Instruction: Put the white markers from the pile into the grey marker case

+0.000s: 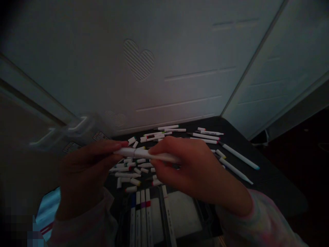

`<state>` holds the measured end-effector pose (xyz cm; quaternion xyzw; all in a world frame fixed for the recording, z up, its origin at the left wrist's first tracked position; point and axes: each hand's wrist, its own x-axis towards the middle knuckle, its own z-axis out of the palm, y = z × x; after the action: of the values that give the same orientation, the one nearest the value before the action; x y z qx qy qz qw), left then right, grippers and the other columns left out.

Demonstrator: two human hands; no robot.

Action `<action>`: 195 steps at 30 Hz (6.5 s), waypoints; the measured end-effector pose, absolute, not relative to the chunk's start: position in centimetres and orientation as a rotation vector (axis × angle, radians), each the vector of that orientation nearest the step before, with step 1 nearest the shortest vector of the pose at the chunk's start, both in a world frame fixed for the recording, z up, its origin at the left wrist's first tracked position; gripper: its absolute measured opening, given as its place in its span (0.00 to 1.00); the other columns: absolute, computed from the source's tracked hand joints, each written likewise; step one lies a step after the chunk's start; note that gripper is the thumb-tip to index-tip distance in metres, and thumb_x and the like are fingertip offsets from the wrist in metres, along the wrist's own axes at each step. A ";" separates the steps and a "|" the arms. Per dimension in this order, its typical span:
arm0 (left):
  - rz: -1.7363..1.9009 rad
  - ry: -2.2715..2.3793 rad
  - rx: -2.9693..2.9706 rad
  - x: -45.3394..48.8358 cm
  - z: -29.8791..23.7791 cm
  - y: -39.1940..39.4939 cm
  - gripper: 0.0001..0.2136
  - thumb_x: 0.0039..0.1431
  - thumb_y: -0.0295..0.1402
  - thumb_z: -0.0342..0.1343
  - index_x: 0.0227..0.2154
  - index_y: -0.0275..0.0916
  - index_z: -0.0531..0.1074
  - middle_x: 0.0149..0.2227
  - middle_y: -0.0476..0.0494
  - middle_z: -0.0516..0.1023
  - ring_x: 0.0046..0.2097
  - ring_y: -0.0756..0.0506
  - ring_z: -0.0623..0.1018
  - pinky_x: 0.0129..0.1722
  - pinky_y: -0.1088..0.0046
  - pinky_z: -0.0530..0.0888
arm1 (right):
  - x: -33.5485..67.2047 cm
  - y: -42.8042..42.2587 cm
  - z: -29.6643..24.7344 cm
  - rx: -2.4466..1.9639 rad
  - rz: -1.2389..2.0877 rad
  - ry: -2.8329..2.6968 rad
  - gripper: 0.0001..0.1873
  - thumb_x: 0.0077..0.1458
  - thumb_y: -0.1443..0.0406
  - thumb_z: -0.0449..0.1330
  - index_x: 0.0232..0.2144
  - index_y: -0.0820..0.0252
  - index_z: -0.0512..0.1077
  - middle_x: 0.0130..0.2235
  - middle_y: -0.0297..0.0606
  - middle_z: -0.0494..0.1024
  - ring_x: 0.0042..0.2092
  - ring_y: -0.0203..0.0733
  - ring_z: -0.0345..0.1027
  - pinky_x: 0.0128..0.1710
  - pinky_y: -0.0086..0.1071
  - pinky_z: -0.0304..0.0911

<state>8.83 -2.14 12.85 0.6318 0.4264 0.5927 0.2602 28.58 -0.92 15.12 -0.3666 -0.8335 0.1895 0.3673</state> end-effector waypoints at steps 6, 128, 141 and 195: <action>1.556 1.192 1.704 8.6 12.7 -2.1 0.08 0.46 0.28 0.60 0.31 0.45 0.76 0.32 0.52 0.78 0.34 0.51 0.77 0.34 0.79 0.75 | 28.7 -1.1 15.2 -0.988 0.631 -2.117 0.04 0.46 0.68 0.58 0.29 0.59 0.71 0.20 0.27 0.70 0.20 0.27 0.60 0.17 0.20 0.52; 0.439 0.997 1.929 7.7 1.5 -2.3 0.07 0.51 0.31 0.52 0.31 0.34 0.71 0.25 0.49 0.73 0.28 0.52 0.72 0.29 0.78 0.68 | 24.7 -13.5 1.4 -1.710 0.775 -2.085 0.14 0.50 0.65 0.53 0.41 0.63 0.65 0.29 0.37 0.73 0.34 0.43 0.62 0.33 0.35 0.58; 0.503 1.072 2.079 8.1 1.0 -2.3 0.09 0.54 0.32 0.46 0.30 0.34 0.71 0.25 0.50 0.73 0.26 0.52 0.70 0.27 0.78 0.64 | 26.8 -13.6 1.2 -1.653 0.585 -2.193 0.11 0.49 0.66 0.53 0.36 0.64 0.67 0.25 0.37 0.71 0.29 0.39 0.63 0.28 0.31 0.59; 0.291 1.001 2.567 8.3 1.5 -3.2 0.09 0.53 0.30 0.50 0.33 0.42 0.74 0.34 0.47 0.72 0.36 0.48 0.71 0.32 0.73 0.65 | 25.9 -13.4 0.6 -1.604 0.442 -2.257 0.14 0.52 0.64 0.53 0.39 0.67 0.69 0.27 0.39 0.72 0.31 0.42 0.65 0.34 0.38 0.60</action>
<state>8.27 -3.20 1.50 0.9106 0.3551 0.1031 0.1847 25.92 -13.38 0.65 -0.5640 -0.7934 0.1554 0.1679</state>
